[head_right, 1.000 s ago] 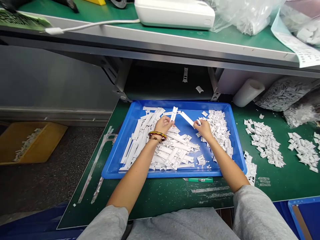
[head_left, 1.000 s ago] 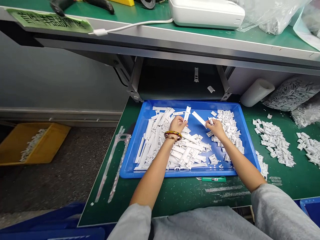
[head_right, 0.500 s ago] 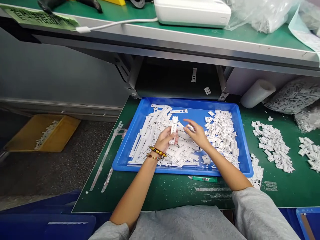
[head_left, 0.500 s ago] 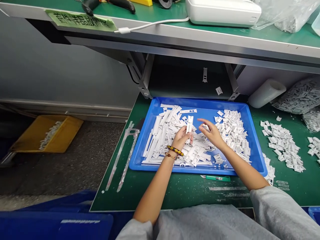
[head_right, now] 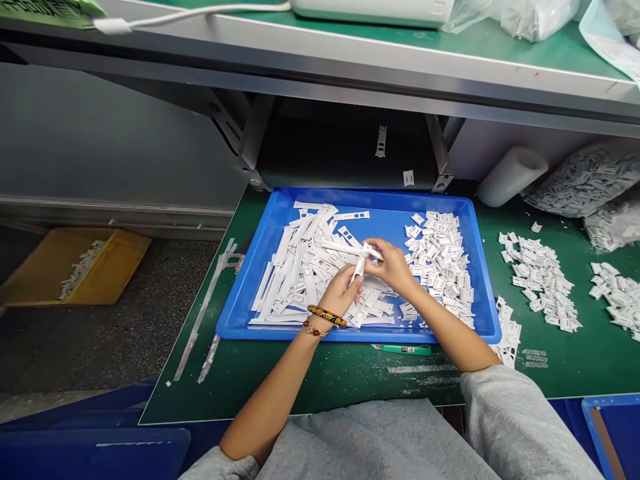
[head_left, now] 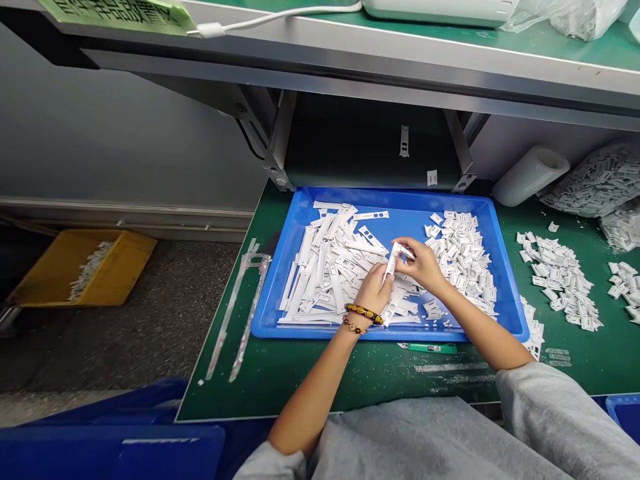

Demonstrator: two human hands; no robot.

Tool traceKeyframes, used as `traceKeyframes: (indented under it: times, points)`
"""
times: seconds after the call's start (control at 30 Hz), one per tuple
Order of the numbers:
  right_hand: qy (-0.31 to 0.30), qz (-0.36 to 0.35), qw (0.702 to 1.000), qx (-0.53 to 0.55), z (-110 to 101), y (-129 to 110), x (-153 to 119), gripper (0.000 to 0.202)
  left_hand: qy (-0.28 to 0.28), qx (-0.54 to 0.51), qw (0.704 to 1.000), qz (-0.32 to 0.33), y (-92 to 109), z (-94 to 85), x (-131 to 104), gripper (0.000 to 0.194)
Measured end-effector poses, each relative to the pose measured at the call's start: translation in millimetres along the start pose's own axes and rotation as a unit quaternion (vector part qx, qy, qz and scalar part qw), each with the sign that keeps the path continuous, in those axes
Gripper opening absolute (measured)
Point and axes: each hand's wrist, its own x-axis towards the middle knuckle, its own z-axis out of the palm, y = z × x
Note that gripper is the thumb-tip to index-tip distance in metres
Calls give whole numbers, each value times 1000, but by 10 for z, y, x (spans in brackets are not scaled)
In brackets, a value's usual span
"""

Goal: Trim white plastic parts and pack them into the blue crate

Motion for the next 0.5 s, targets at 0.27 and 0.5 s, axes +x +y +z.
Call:
traceKeyframes:
  times: [0.27,0.5]
  points:
    - [-93,60,984,138,-47,61,-6,25,-75,-31,996,-23,-8,74,11,30]
    - [53,87,968,230,-295,-72,-108,44,14,221,969,110,-220,-90,83,40]
